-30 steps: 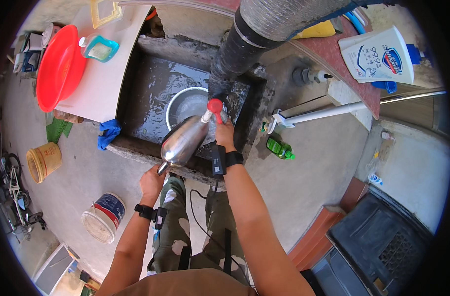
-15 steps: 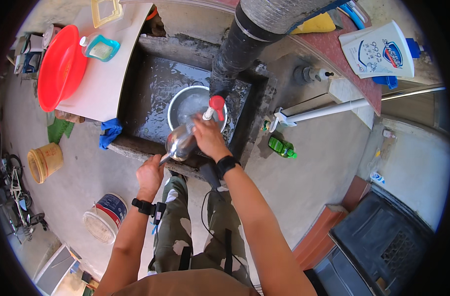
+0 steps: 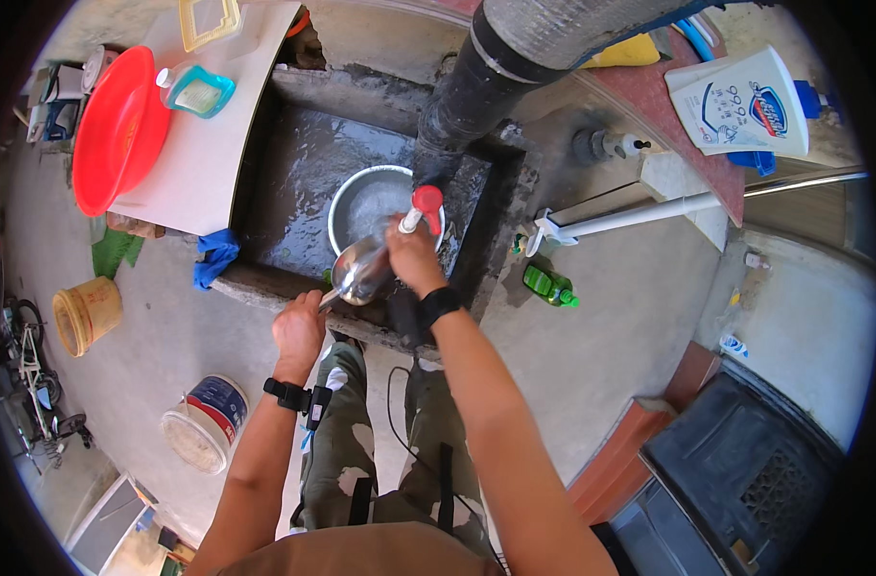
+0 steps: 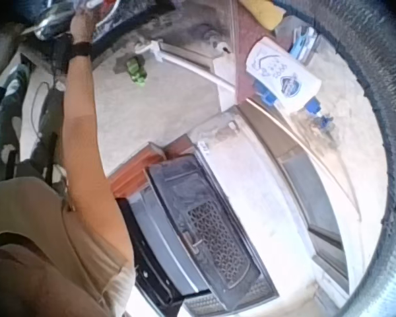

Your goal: The person cooks scrambled eggs in a wok, transfers them to a plate, and then washes the wok and a metal bowl at an outdoor sink.

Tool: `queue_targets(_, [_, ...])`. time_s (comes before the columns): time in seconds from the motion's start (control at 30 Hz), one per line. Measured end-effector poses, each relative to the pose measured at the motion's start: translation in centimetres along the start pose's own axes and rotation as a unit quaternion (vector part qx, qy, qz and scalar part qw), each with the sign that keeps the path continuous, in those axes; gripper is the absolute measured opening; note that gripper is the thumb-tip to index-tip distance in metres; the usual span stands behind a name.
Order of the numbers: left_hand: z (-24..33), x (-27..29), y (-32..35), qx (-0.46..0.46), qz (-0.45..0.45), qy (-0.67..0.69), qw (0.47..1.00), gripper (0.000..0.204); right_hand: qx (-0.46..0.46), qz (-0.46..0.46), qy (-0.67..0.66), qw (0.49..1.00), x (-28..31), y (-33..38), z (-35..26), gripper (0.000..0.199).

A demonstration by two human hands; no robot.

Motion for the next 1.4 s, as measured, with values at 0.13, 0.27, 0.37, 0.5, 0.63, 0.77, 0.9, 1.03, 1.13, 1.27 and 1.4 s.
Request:
queue_targets(0.13, [0.8,-0.1,0.3,-0.021,0.017,-0.009,1.000,0.017,-0.130,-0.059,0.002,0.990,0.4,0.6,5.9,0.026])
queue_targets(0.27, [2.3,-0.8,0.5,-0.029,0.013,-0.015,0.999,0.021,-0.237,0.030,-0.018,0.971,3.0,2.3,7.6,0.025])
queue_targets(0.37, [2.9,-0.4,0.5,-0.034,0.039,-0.021,0.998,0.035,-0.145,0.122,0.008,0.982,5.6,2.6,4.1,0.023])
queue_targets(0.5, [2.2,-1.0,0.2,-0.014,0.003,-0.009,1.000,0.037,-0.050,0.128,-0.013,0.990,5.6,3.6,-0.3,0.021])
queue_targets(0.63, [1.9,-0.4,0.0,-0.017,0.030,0.003,0.999,0.042,0.053,0.031,0.129,0.990,2.2,5.2,-3.3,0.043])
queue_targets(0.77, [2.2,0.2,0.9,0.015,0.070,0.068,0.995,0.042,-0.145,0.111,-0.016,0.983,1.7,9.0,0.1,0.059])
queue_targets(0.9, [4.2,-0.2,2.9,0.062,0.096,0.185,0.976,0.037,-0.493,-0.025,-0.484,0.722,-7.1,14.9,3.1,0.068])
queue_targets(1.03, [6.9,-2.4,4.8,0.089,0.009,0.302,0.949,0.039,-0.390,-0.027,-0.586,0.710,-7.5,14.3,1.4,0.035])
queue_targets(1.13, [8.1,-0.5,4.8,-0.035,0.035,0.383,0.923,0.034,-0.386,-0.053,-0.512,0.765,-4.2,14.8,2.6,0.032])
queue_targets(1.27, [7.5,0.8,1.4,-0.115,0.004,0.344,0.932,0.036,-0.432,-0.089,-0.441,0.782,-0.6,15.8,3.8,0.027])
queue_targets(1.4, [9.0,1.9,-3.9,-0.183,0.083,0.249,0.947,0.040,-0.430,-0.102,-0.420,0.793,1.5,15.6,2.5,0.021])
Point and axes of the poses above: each hand's wrist, its own y-axis away from the middle knuckle, its own x-axis out of the back of the hand, z = x × y, the point moved 9 cm from there along -y, towards the middle knuckle, and after that the axes turned 9 degrees about -y, right-handed, at the moved point
